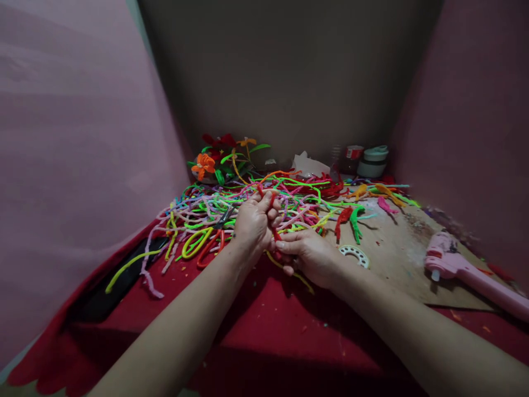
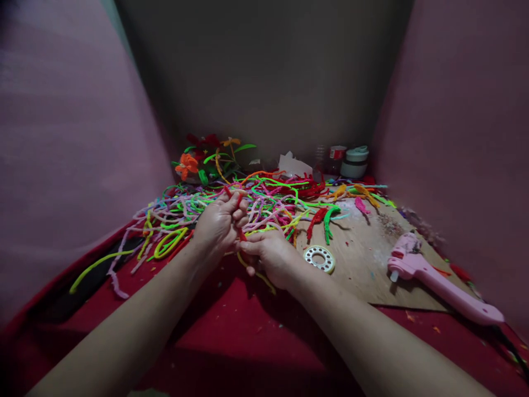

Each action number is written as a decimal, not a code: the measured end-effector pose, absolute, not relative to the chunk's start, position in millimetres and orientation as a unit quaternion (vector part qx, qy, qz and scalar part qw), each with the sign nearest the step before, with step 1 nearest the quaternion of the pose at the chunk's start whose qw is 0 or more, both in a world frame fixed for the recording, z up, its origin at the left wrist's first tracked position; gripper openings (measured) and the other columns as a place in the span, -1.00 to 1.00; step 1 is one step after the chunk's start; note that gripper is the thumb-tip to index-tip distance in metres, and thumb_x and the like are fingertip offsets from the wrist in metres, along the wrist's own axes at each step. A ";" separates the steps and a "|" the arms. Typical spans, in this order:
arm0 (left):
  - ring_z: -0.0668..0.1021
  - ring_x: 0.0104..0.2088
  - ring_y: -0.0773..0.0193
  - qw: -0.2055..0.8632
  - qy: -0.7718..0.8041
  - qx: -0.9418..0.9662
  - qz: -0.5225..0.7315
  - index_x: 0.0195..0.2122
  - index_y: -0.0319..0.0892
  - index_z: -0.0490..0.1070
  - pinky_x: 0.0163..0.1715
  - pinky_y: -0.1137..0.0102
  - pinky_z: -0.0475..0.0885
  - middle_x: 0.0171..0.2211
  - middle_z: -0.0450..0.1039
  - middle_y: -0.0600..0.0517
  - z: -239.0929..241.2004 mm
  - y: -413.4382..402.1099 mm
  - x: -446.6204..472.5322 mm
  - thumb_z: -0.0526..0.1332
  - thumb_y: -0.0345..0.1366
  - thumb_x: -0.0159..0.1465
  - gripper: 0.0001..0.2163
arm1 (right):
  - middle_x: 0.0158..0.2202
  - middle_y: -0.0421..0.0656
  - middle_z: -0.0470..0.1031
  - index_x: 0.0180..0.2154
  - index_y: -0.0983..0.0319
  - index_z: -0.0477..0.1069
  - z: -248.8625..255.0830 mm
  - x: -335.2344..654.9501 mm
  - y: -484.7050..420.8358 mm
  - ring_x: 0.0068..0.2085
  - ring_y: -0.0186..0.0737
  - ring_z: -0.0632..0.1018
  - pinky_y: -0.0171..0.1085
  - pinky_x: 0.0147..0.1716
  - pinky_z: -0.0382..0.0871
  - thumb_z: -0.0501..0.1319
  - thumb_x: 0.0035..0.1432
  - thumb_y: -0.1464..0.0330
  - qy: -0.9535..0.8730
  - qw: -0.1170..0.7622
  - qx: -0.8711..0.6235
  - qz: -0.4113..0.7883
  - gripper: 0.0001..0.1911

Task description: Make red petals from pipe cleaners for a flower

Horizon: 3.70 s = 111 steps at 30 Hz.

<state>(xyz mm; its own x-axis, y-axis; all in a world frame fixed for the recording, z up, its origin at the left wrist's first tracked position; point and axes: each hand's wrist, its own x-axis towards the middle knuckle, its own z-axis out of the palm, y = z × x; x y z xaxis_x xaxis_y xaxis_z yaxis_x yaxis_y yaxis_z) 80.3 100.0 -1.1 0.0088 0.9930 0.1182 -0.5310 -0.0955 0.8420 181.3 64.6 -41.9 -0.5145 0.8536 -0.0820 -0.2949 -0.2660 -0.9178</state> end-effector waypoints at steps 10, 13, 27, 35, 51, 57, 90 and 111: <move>0.47 -0.46 0.36 0.593 0.250 0.351 0.680 -0.31 -0.30 0.35 -0.48 0.48 0.39 -0.46 0.39 -0.04 12.7 111.9 60.0 0.11 -0.12 0.22 -0.71 | -0.66 -0.26 0.34 -0.46 0.34 0.42 -27.2 199.2 69.5 -0.71 -0.49 0.32 -0.50 -0.82 0.01 0.23 -0.07 0.38 -0.418 0.462 -0.322 0.713 -0.88; 0.51 -0.40 0.29 0.652 0.280 0.434 0.555 -0.30 -0.32 0.39 -0.40 0.44 0.42 -0.43 0.44 -0.08 4.7 108.8 59.2 0.22 -0.11 0.13 -0.69 | -0.68 -0.29 0.33 -0.44 0.33 0.42 -26.3 204.5 74.0 -0.73 -0.50 0.30 -0.51 -0.82 0.04 0.25 -0.07 0.34 -0.406 0.501 -0.309 0.699 -0.85; 0.35 -0.75 0.50 0.662 0.358 0.490 0.440 -0.46 -0.31 0.45 -0.73 0.59 0.25 -0.70 0.36 0.11 -1.6 99.4 63.6 0.36 -0.27 -0.03 -0.79 | -0.53 -0.11 0.47 -0.33 0.35 0.38 -29.7 207.7 75.2 -0.56 -0.40 0.47 -0.46 -0.63 0.36 -0.07 0.25 0.44 -0.239 0.373 -0.179 0.879 -0.73; 0.40 -0.72 0.44 0.695 0.320 0.483 0.426 -0.45 -0.30 0.44 -0.67 0.55 0.32 -0.74 0.34 0.11 -3.5 94.7 65.7 0.34 -0.20 0.00 -0.76 | -0.63 -0.21 0.37 -0.42 0.36 0.34 -22.4 200.9 65.4 -0.66 -0.50 0.35 -0.57 -0.71 0.27 0.02 0.18 0.55 -0.204 0.381 -0.169 0.886 -0.82; 0.38 -0.73 0.47 0.632 0.355 0.498 0.475 -0.53 -0.30 0.44 -0.71 0.58 0.26 -0.73 0.36 0.09 -5.5 91.4 70.6 0.34 -0.25 -0.02 -0.80 | -0.62 -0.24 0.37 -0.46 0.32 0.38 -34.0 198.6 70.2 -0.65 -0.49 0.38 -0.55 -0.72 0.28 0.21 0.05 0.43 -0.273 0.425 -0.181 0.844 -0.91; 0.33 -0.78 0.47 0.554 0.380 0.548 0.498 -0.59 -0.27 0.36 -0.77 0.55 0.18 -0.74 0.31 0.12 -8.3 90.8 72.9 0.29 -0.26 0.03 -0.81 | -0.58 -0.18 0.45 -0.47 0.35 0.40 -37.5 201.6 77.8 -0.64 -0.38 0.45 -0.39 -0.69 0.38 0.27 -0.02 0.36 -0.429 0.461 -0.239 0.739 -0.84; 0.25 -0.77 0.50 0.534 0.428 0.570 0.456 -0.60 -0.26 0.35 -0.75 0.53 0.09 -0.75 0.25 0.14 -9.3 97.7 71.6 0.29 -0.34 0.00 -0.85 | -0.65 -0.23 0.42 -0.52 0.30 0.35 -37.7 196.2 73.7 -0.68 -0.43 0.39 -0.43 -0.72 0.32 0.28 -0.09 0.34 -0.421 0.495 -0.350 0.674 -0.83; 0.30 -0.71 0.54 0.671 0.378 0.519 0.370 -0.52 -0.31 0.37 -0.72 0.60 0.19 -0.70 0.27 0.13 -7.7 104.3 59.3 0.34 -0.38 -0.02 -0.84 | -0.58 -0.12 0.50 -0.44 0.36 0.42 -39.6 206.0 80.0 -0.62 -0.35 0.49 -0.36 -0.60 0.41 0.22 -0.03 0.40 -0.428 0.453 -0.288 0.727 -0.88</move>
<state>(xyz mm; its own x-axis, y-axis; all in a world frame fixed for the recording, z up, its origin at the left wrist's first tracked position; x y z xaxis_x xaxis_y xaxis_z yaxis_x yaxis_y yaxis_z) 59.3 104.3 -7.7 0.4405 0.8891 -0.1243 -0.1034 0.1878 0.9768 206.0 80.0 -39.6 -0.4238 0.9052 -0.0323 -0.4115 -0.2242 -0.8834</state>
